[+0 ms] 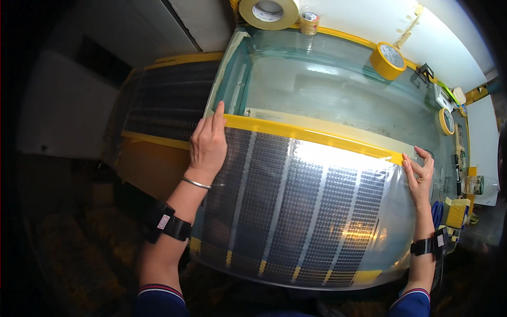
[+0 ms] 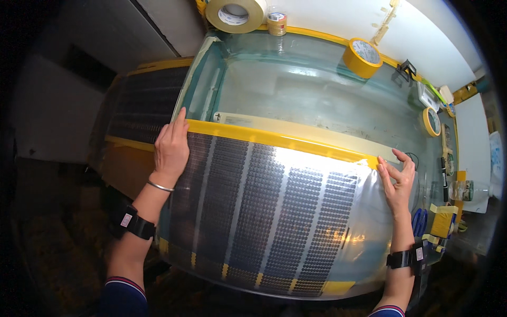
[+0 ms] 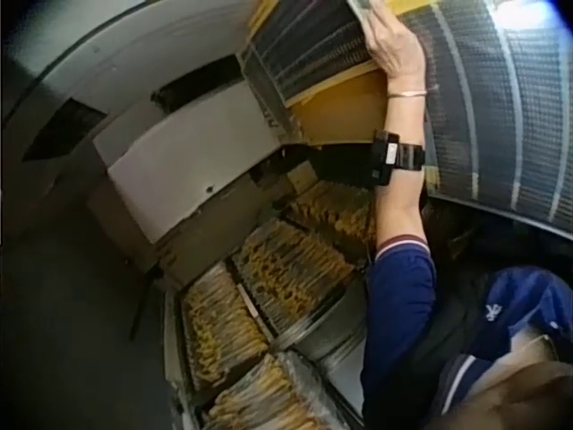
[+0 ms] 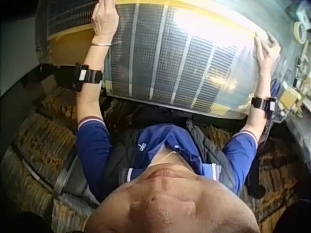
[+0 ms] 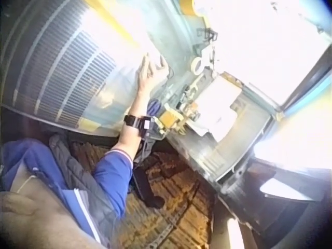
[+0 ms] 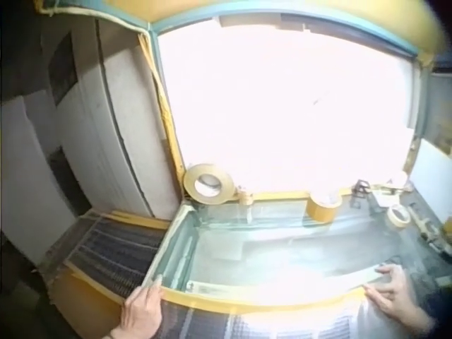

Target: Applying a protective plastic film and adhesive tape to a rectangular patterned component on an assembly table.

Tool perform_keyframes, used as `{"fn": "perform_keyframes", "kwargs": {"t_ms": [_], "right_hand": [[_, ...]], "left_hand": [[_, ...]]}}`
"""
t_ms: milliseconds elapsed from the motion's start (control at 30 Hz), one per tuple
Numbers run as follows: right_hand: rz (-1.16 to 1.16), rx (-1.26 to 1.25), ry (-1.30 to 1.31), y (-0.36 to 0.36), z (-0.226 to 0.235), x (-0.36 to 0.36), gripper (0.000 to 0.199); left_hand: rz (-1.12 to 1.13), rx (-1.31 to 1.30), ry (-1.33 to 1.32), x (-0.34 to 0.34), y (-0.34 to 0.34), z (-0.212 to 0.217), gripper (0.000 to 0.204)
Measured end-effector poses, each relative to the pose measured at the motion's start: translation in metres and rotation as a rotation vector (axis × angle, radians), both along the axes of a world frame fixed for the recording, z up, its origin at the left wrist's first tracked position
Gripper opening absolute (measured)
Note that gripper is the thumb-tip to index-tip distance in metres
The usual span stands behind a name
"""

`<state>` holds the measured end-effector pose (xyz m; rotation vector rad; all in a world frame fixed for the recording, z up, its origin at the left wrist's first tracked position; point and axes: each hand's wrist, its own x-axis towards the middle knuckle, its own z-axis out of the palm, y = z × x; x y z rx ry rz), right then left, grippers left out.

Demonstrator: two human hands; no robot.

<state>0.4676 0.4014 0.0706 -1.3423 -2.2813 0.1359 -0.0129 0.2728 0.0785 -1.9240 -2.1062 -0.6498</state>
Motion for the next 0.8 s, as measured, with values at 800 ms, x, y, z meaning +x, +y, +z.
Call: {"fn": "perform_keyframes", "kwargs": {"t_ms": [800], "right_hand": [[0.210, -0.120, -0.117, -0.097, 0.003, -0.246, 0.060]], "left_hand": [[0.580, -0.436, -0.160, 0.096, 0.024, 0.001, 0.102]]}}
